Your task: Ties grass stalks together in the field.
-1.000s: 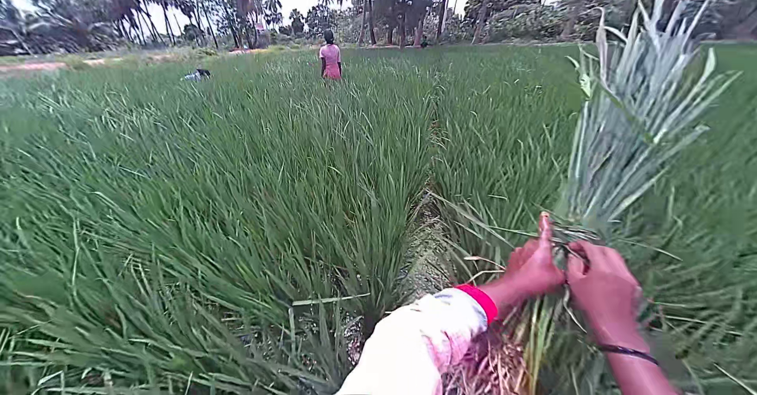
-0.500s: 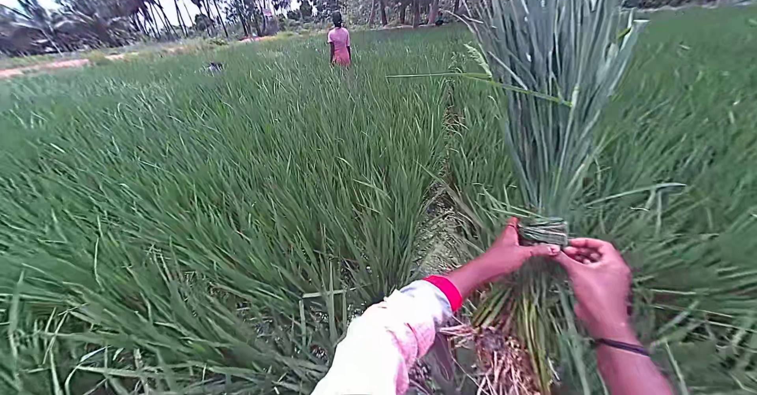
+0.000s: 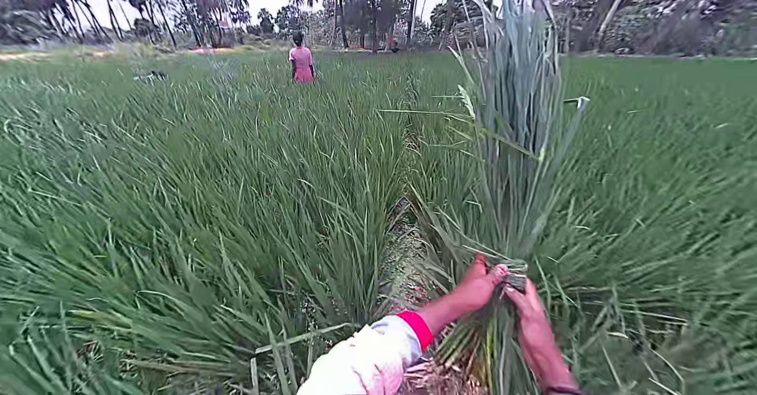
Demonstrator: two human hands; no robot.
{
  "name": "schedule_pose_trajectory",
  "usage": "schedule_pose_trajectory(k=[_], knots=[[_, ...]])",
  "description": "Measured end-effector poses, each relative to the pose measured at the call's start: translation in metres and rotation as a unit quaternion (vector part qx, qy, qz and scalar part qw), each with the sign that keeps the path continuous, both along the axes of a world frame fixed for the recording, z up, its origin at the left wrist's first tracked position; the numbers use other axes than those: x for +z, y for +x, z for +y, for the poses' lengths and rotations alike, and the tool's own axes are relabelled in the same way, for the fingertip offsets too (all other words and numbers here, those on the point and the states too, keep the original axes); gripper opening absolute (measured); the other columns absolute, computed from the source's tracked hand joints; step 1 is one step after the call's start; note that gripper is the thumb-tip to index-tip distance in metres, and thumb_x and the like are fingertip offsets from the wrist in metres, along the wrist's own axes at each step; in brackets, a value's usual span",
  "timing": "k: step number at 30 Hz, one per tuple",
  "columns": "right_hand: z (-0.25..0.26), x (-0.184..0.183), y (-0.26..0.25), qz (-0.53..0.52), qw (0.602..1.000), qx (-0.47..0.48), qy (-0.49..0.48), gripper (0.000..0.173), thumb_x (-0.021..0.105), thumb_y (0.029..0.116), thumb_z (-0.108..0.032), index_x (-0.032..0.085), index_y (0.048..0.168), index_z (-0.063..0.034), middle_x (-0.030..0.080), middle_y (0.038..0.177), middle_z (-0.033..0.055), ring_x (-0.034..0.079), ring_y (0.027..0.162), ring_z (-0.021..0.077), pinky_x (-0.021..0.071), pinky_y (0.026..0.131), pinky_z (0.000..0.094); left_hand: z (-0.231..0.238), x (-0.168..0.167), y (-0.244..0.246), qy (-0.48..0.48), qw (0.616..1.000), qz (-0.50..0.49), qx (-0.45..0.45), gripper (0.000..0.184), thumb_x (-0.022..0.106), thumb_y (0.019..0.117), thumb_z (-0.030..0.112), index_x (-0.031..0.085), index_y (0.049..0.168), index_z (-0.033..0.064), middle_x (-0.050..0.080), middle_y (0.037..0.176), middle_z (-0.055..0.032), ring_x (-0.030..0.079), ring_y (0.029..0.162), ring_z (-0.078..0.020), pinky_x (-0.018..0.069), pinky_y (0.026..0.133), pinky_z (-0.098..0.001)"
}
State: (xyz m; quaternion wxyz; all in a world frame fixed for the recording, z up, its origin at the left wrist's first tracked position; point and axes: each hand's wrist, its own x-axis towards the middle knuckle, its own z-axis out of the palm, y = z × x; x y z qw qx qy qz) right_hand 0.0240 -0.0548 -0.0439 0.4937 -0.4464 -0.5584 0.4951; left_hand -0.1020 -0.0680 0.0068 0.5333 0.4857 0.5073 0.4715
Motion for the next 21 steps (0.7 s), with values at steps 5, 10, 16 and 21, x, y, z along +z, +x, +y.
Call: schedule_pose_trajectory(k=[5,10,16,21], knots=[[-0.004,-0.002,0.029,-0.015,0.992,-0.100,0.074,0.068,0.048,0.0986,-0.011,0.020,0.157,0.0105,0.032,0.159,0.0307,0.040,0.145,0.0225,0.0313,0.119,0.0311,0.007,0.001,0.042,0.020,0.998,-0.050,-0.039,0.070,0.047,0.1098,0.025,0.011,0.158,-0.0119,0.022,0.162,-0.0344,0.024,0.154,-0.0371,0.0183,0.127,-0.0462],[-0.016,0.001,0.050,-0.033,0.978,-0.177,0.103,0.067,0.049,0.0991,-0.010,0.021,0.156,0.0132,0.031,0.159,0.0341,0.038,0.147,0.0273,0.0289,0.121,0.0325,0.001,0.007,0.068,-0.012,0.988,-0.126,-0.086,0.071,0.050,0.1083,0.020,0.009,0.159,-0.0082,0.023,0.162,-0.0327,0.027,0.152,-0.0364,0.0232,0.124,-0.0470],[-0.029,0.006,0.053,-0.015,0.966,-0.231,0.113,0.065,0.049,0.0996,-0.006,0.021,0.155,0.0141,0.033,0.157,0.0343,0.040,0.145,0.0267,0.0299,0.120,0.0317,-0.006,0.014,0.085,-0.040,0.977,-0.184,-0.096,0.055,0.048,0.1073,0.010,0.024,0.154,-0.0059,0.042,0.150,-0.0288,0.048,0.134,-0.0309,0.0386,0.113,-0.0437],[-0.034,0.014,0.054,-0.009,0.958,-0.255,0.133,0.060,0.050,0.1004,-0.006,0.029,0.152,0.0163,0.038,0.154,0.0352,0.042,0.143,0.0281,0.0313,0.119,0.0321,-0.015,0.020,0.091,-0.042,0.967,-0.232,-0.095,0.059,0.047,0.1062,0.007,0.019,0.159,0.0034,0.044,0.147,-0.0217,0.053,0.122,-0.0222,0.0450,0.104,-0.0382]])
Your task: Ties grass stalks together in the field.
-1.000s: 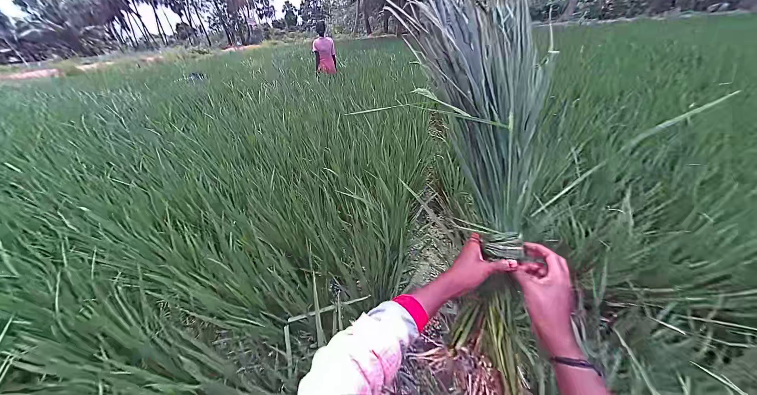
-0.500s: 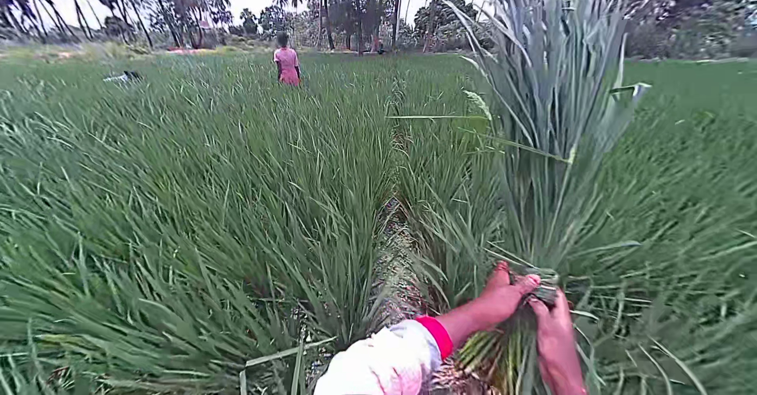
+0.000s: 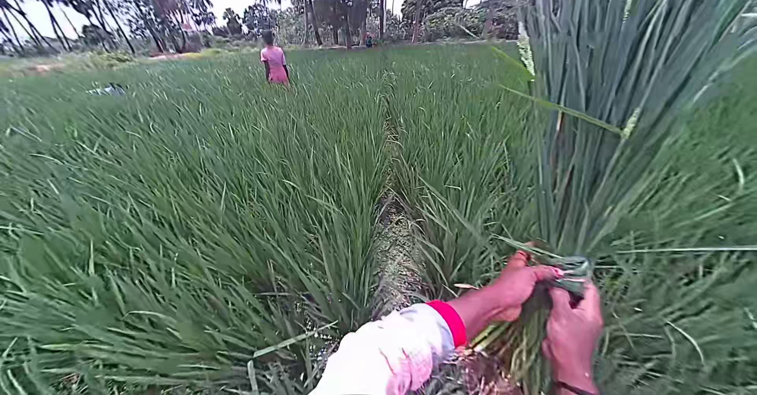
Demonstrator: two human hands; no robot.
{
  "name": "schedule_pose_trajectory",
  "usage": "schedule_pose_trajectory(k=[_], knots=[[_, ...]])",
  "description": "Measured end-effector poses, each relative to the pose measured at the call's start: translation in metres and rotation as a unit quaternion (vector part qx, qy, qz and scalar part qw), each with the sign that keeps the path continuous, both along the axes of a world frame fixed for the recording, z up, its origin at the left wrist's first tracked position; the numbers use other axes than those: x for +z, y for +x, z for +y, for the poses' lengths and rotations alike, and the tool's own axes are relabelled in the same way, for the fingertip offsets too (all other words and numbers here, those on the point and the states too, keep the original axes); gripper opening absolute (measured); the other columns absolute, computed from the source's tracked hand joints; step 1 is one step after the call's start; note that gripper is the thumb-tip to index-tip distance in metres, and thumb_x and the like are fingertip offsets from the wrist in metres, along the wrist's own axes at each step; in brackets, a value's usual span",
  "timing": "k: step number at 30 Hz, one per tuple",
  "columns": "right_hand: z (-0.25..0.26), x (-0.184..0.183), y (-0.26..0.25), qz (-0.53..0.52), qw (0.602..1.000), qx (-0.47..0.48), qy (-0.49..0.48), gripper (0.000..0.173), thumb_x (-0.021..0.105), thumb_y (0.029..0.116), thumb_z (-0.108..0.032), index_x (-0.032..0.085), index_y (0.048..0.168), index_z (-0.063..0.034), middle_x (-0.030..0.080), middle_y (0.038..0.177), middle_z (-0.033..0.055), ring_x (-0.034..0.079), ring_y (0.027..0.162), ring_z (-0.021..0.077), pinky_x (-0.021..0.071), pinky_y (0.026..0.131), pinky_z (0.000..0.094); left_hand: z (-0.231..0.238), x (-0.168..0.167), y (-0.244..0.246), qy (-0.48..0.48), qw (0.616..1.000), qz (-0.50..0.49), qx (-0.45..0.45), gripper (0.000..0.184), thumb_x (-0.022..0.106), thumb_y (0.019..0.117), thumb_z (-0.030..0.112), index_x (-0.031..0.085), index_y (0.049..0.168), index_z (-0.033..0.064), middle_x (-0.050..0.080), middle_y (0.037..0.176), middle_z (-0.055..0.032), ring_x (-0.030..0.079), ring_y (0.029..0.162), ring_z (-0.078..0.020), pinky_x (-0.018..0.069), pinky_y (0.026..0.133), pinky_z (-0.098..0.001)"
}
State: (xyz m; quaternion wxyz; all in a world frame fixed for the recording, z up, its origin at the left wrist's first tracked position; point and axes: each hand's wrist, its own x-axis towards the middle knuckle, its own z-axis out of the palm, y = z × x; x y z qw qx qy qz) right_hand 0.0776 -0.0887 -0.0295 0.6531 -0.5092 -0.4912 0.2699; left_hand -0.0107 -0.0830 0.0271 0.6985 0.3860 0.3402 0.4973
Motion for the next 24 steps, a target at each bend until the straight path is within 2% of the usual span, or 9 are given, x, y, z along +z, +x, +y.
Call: schedule_pose_trajectory(k=[4,8,12,15,18,20,21,22,24], knots=[[-0.001,0.005,-0.003,-0.025,1.000,0.003,-0.007,0.060,0.052,0.1005,-0.006,0.030,0.151,0.0171,0.037,0.154,0.0370,0.040,0.145,0.0332,0.0291,0.121,0.0354,-0.004,0.001,-0.002,0.009,0.999,0.003,0.033,0.062,0.046,0.1062,0.006,0.016,0.160,0.0020,0.042,0.151,-0.0228,0.051,0.128,-0.0229,0.0432,0.107,-0.0379],[-0.003,0.000,0.001,-0.007,1.000,0.001,-0.008,0.058,0.055,0.0983,0.000,0.034,0.148,0.0196,0.040,0.151,0.0378,0.044,0.143,0.0322,0.0343,0.118,0.0331,-0.005,-0.009,0.001,0.006,0.998,0.045,0.036,0.060,0.049,0.1068,0.011,0.021,0.159,0.0038,0.045,0.150,-0.0204,0.052,0.129,-0.0215,0.0438,0.108,-0.0371],[-0.002,0.003,0.007,0.025,0.998,0.035,-0.036,0.055,0.058,0.0996,0.000,0.038,0.149,0.0116,0.046,0.150,0.0297,0.049,0.137,0.0265,0.0399,0.114,0.0351,0.001,-0.018,-0.005,0.034,0.994,0.102,0.035,0.062,0.058,0.1042,0.015,0.027,0.158,0.0096,0.049,0.148,-0.0148,0.054,0.127,-0.0212,0.0459,0.105,-0.0400],[-0.003,0.009,0.018,0.021,0.994,0.073,-0.073,0.059,0.054,0.1035,-0.002,0.030,0.157,0.0063,0.040,0.156,0.0259,0.045,0.141,0.0246,0.0365,0.117,0.0366,0.003,-0.020,-0.004,0.053,0.988,0.141,0.036,0.066,0.062,0.1023,0.018,0.029,0.158,0.0081,0.046,0.152,-0.0173,0.050,0.133,-0.0258,0.0438,0.108,-0.0440],[-0.007,0.002,0.033,0.047,0.987,0.123,-0.091,0.063,0.047,0.1015,0.002,0.022,0.160,0.0005,0.040,0.157,0.0184,0.046,0.138,0.0141,0.0385,0.115,0.0292,-0.001,-0.037,0.006,0.046,0.987,0.152,0.038,0.068,0.067,0.0999,0.019,0.031,0.158,0.0104,0.051,0.147,-0.0184,0.053,0.129,-0.0274,0.0459,0.106,-0.0459],[-0.012,-0.009,0.055,0.065,0.982,0.144,-0.106,0.069,0.041,0.0951,-0.004,0.018,0.160,-0.0027,0.043,0.152,0.0090,0.049,0.131,0.0047,0.0411,0.110,0.0227,0.001,-0.051,0.028,0.040,0.992,0.111,0.048,0.066,0.070,0.0968,0.010,0.036,0.154,0.0071,0.056,0.139,-0.0193,0.058,0.121,-0.0252,0.0493,0.101,-0.0431],[-0.016,-0.016,0.065,0.063,0.982,0.132,-0.116,0.068,0.040,0.0946,-0.010,0.019,0.159,-0.0024,0.048,0.145,0.0042,0.052,0.124,0.0005,0.0433,0.105,0.0198,0.000,-0.060,0.041,0.037,0.994,0.090,0.051,0.067,0.071,0.0949,0.005,0.037,0.153,0.0033,0.054,0.141,-0.0222,0.057,0.124,-0.0273,0.0484,0.103,-0.0439],[-0.022,-0.022,0.074,0.058,0.984,0.106,-0.129,0.063,0.037,0.0983,-0.016,0.020,0.157,-0.0013,0.051,0.137,-0.0004,0.055,0.117,-0.0035,0.0453,0.100,0.0163,-0.003,-0.068,0.054,0.034,0.995,0.074,0.054,0.068,0.071,0.0929,0.001,0.038,0.152,-0.0017,0.051,0.144,-0.0258,0.055,0.127,-0.0304,0.0463,0.107,-0.0446],[-0.032,-0.029,0.092,0.014,0.987,0.068,-0.143,0.060,0.032,0.1061,-0.020,0.014,0.157,0.0052,0.046,0.144,0.0035,0.049,0.124,-0.0050,0.0394,0.106,0.0134,-0.009,-0.078,0.081,0.023,0.998,0.055,0.035,0.067,0.069,0.0925,-0.004,0.036,0.151,-0.0101,0.043,0.150,-0.0327,0.046,0.138,-0.0365,0.0378,0.116,-0.0449]])
